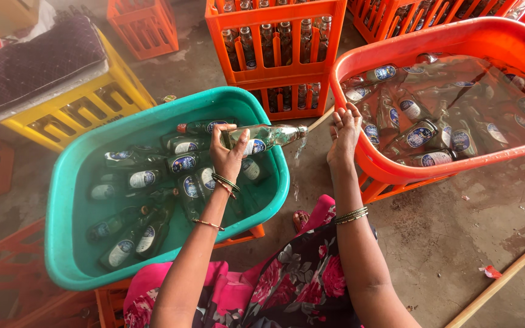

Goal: The person washes glass bottles by hand in a teal basin filled with water. They pick up bottles, rinse them with a hose, and place them into an orange basin. The process is repeated for multiple bottles.

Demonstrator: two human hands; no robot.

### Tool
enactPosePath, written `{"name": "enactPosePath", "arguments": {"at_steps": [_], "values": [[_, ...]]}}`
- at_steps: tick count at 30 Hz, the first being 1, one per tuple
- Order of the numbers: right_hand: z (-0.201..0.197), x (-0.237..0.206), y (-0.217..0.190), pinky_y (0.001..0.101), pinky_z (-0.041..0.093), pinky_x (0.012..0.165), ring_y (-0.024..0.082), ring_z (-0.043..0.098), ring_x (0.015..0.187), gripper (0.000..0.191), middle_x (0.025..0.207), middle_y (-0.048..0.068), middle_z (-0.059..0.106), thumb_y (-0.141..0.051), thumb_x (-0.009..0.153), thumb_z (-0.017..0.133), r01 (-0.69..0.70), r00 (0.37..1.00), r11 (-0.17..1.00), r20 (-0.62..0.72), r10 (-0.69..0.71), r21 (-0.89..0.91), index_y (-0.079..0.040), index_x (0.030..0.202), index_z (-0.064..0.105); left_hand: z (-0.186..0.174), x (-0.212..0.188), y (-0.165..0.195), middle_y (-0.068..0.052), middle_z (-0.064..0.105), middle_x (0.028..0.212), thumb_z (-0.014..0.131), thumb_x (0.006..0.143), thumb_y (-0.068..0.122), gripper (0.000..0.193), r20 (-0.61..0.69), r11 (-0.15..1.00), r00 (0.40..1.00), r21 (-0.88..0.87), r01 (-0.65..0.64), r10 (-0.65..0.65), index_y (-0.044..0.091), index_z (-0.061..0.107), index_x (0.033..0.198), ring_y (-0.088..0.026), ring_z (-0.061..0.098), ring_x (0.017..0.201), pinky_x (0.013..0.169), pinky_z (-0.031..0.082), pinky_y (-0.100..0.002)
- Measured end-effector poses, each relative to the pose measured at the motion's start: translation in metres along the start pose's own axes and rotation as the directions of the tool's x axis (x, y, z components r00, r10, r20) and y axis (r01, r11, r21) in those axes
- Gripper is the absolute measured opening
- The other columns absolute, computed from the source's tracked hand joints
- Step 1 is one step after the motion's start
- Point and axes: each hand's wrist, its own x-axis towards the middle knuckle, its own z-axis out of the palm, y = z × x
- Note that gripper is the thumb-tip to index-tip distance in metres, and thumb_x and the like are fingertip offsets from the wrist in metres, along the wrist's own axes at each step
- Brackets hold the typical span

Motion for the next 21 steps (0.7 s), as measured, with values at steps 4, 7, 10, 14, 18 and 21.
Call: {"name": "enactPosePath", "arguments": {"at_steps": [4,7,10,14,18,21], "values": [[0.0003,-0.0004,0.001,0.0321,0.04,0.095,0.008,0.058,0.114,0.034,0.122,-0.006,0.061,-0.035,0.106,0.046,0.003,1.0,1.0,0.018,-0.003,0.011,-0.025,0.138,0.053,0.0011,0.0025,0.0001,-0.004,0.065,0.101,0.084,0.084,0.031,0.04,0.011,0.968,0.972,-0.08,0.236,-0.236,0.008,0.06,0.108,-0.014,0.065,0.089,0.07,0.059,-0.031],[-0.0007,0.0,0.0013,0.0323,0.04,0.095,0.007,0.058,0.113,0.034,0.122,-0.006,0.062,-0.036,0.106,0.046,0.003,1.0,1.0,0.018,-0.003,0.012,-0.025,0.137,0.054,0.0016,0.0045,-0.0002,-0.005,0.066,0.105,0.085,0.089,0.03,0.039,0.004,0.995,0.995,-0.032,0.1,-0.099,0.007,0.061,0.111,-0.015,0.065,0.097,0.086,0.057,-0.031],[-0.0019,0.0009,0.0014,0.0327,0.039,0.095,0.008,0.059,0.113,0.034,0.122,-0.006,0.062,-0.036,0.106,0.046,0.001,1.0,0.999,0.026,-0.002,0.032,-0.025,0.137,0.054,0.0027,0.0058,-0.0009,-0.006,0.066,0.105,0.085,0.089,0.03,0.039,0.004,0.995,0.995,-0.012,0.095,-0.095,0.008,0.062,0.111,-0.015,0.065,0.097,0.087,0.056,-0.032],[-0.0026,0.0016,0.0024,0.0334,0.039,0.097,0.008,0.059,0.113,0.034,0.124,-0.006,0.063,-0.037,0.106,0.045,-0.004,0.999,0.999,0.039,0.002,0.032,-0.025,0.137,0.054,0.0033,0.006,-0.0008,-0.005,0.067,0.104,0.086,0.088,0.03,0.04,0.009,0.991,0.991,-0.03,0.13,-0.13,0.008,0.061,0.11,-0.015,0.065,0.097,0.088,0.056,-0.032],[-0.0023,0.0012,0.0041,0.0344,0.039,0.098,0.008,0.059,0.115,0.034,0.125,-0.005,0.063,-0.038,0.106,0.045,-0.001,0.999,1.0,0.042,0.0,0.023,-0.025,0.136,0.054,0.0026,0.0068,0.0008,-0.006,0.067,0.106,0.086,0.088,0.03,0.039,0.011,0.994,0.994,0.012,0.106,-0.106,0.007,0.062,0.11,-0.016,0.066,0.1,0.09,0.056,-0.033],[-0.002,0.0008,0.0052,0.0347,0.039,0.097,0.008,0.059,0.115,0.033,0.125,-0.005,0.063,-0.038,0.106,0.045,-0.005,0.999,0.999,0.044,0.004,0.032,-0.025,0.136,0.054,0.002,0.0082,0.0025,-0.007,0.066,0.108,0.086,0.089,0.028,0.039,0.016,0.998,0.998,0.023,0.066,-0.067,0.006,0.062,0.11,-0.017,0.065,0.101,0.092,0.055,-0.033]]}}
